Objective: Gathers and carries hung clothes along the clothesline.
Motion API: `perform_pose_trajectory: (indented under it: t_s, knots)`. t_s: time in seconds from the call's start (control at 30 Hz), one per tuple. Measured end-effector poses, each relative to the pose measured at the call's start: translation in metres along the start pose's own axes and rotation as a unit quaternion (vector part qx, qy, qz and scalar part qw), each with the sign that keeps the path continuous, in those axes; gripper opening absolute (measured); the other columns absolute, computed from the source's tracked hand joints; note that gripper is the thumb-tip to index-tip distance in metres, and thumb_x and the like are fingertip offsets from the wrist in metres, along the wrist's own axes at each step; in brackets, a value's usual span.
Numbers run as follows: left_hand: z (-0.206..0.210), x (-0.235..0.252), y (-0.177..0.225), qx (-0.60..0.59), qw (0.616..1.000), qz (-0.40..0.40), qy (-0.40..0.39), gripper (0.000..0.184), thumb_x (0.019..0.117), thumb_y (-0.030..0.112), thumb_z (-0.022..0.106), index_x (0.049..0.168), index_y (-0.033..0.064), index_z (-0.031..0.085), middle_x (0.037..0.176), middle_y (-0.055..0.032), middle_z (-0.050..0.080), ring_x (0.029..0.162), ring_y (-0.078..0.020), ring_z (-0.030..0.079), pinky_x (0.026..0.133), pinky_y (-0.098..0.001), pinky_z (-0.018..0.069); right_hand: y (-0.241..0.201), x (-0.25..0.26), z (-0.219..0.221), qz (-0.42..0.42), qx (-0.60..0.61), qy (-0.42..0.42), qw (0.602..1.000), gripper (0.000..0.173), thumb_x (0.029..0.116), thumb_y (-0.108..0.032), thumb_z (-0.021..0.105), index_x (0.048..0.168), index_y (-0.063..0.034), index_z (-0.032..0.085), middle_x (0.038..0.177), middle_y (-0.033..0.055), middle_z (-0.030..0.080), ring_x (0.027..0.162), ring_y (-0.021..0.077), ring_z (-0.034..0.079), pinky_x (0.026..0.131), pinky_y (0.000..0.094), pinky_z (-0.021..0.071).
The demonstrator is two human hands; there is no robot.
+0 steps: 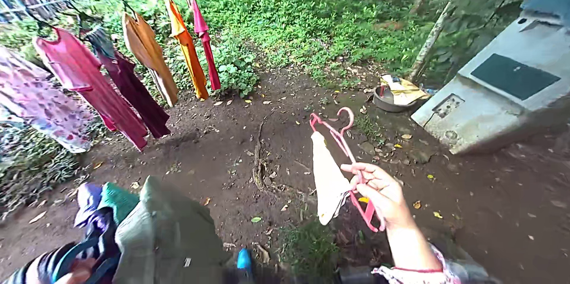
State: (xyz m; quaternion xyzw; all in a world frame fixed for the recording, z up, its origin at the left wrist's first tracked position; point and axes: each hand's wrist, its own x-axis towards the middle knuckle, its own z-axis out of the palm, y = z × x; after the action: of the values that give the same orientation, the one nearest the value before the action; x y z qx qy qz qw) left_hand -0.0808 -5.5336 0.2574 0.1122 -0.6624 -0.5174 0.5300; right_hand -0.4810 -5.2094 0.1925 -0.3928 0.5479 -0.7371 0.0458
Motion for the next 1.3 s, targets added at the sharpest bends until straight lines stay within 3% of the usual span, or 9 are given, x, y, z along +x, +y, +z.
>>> perform_pose_trajectory:
  t_s: [0.13,0.23,0.4,0.57,0.7,0.8,0.93,1.03,1.3]
  knots:
    - [-0.016,0.122,-0.083,0.007,0.999,-0.026,-0.030,0.022,0.0847,0.015,0.076,0.101,0.0300,0.074,0.091,0.0124,0.077,0.083,-0.0016,0.071,0.080,-0.0215,0.0590,0.041,0.053,0.036,0.015,-0.023,0.042,0.999,0.040,0.0852,0.002,0.060,0.120,-0.0136,0.070,0.119,-0.0002,0.075,0.080,0.0039,0.071,0.072,0.0189,0.0583]
    - [-0.009,0.206,-0.133,0.008,0.999,-0.038,-0.027,0.021,0.0795,0.020,0.080,0.097,0.0272,0.072,0.087,0.0119,0.075,0.080,-0.0031,0.071,0.077,-0.0224,0.0589,0.067,0.097,0.050,0.027,-0.018,0.053,0.998,0.040,0.0842,-0.002,0.064,0.122,-0.0123,0.070,0.124,0.0025,0.073,0.080,0.0054,0.071,0.072,0.0199,0.0584]
    - [0.034,0.321,-0.205,-0.010,0.999,-0.017,-0.042,0.023,0.0737,0.018,0.083,0.092,0.0246,0.071,0.085,0.0095,0.075,0.077,-0.0059,0.071,0.075,-0.0239,0.0598,0.101,0.170,0.046,0.027,-0.008,-0.014,1.000,0.051,0.0872,-0.028,0.074,0.136,-0.0171,0.064,0.143,0.0051,0.062,0.092,0.0088,0.071,0.079,0.0221,0.0586]
    - [0.096,0.409,-0.271,-0.041,0.997,0.000,-0.060,0.024,0.0734,0.018,0.084,0.092,0.0249,0.071,0.084,0.0095,0.075,0.076,-0.0055,0.071,0.074,-0.0232,0.0596,0.136,0.268,0.016,0.007,0.013,-0.007,1.000,0.046,0.0899,-0.027,0.072,0.133,-0.0141,0.066,0.140,0.0098,0.064,0.087,0.0107,0.072,0.077,0.0231,0.0591]
    - [0.158,0.462,-0.317,-0.050,0.996,-0.004,-0.073,0.022,0.0756,0.022,0.084,0.094,0.0285,0.073,0.086,0.0113,0.075,0.077,-0.0034,0.070,0.074,-0.0219,0.0590,0.173,0.376,-0.015,-0.013,-0.020,-0.005,1.000,0.041,0.0891,-0.019,0.068,0.130,-0.0156,0.070,0.132,0.0065,0.069,0.082,0.0076,0.071,0.073,0.0219,0.0588]
    - [0.218,0.504,-0.342,-0.059,0.996,-0.019,-0.065,0.027,0.0753,0.013,0.079,0.092,0.0336,0.074,0.084,0.0152,0.075,0.075,0.0006,0.070,0.071,-0.0197,0.0587,0.201,0.476,-0.032,-0.043,-0.039,-0.009,0.998,0.043,0.0859,-0.010,0.064,0.128,-0.0115,0.069,0.129,0.0041,0.071,0.080,0.0046,0.070,0.072,0.0202,0.0585]
    - [0.290,0.556,-0.381,-0.084,0.995,-0.047,-0.036,0.029,0.0746,0.004,0.072,0.087,0.0302,0.073,0.079,0.0135,0.075,0.072,0.0009,0.070,0.070,-0.0191,0.0585,0.210,0.619,-0.052,-0.052,-0.085,-0.027,0.995,0.043,0.0828,-0.001,0.057,0.125,-0.0029,0.065,0.123,0.0005,0.072,0.079,0.0024,0.069,0.072,0.0204,0.0583]
    - [0.334,0.590,-0.402,-0.091,0.994,-0.063,-0.011,0.028,0.0734,0.002,0.071,0.085,0.0275,0.072,0.077,0.0129,0.075,0.070,0.0007,0.070,0.067,-0.0184,0.0586,0.210,0.726,-0.067,-0.051,-0.121,-0.021,0.991,0.039,0.0830,0.000,0.054,0.120,-0.0018,0.066,0.107,0.0002,0.074,0.076,0.0042,0.068,0.071,0.0227,0.0585]
    - [0.439,0.683,-0.460,-0.105,0.993,-0.051,0.009,0.023,0.0644,0.011,0.081,0.080,0.0248,0.072,0.072,0.0099,0.074,0.064,-0.0011,0.069,0.062,-0.0182,0.0585,0.218,0.980,-0.081,-0.122,-0.188,-0.035,0.974,0.037,0.0882,0.005,0.052,0.124,0.0012,0.062,0.118,0.0077,0.068,0.076,0.0068,0.065,0.064,0.0250,0.0559]
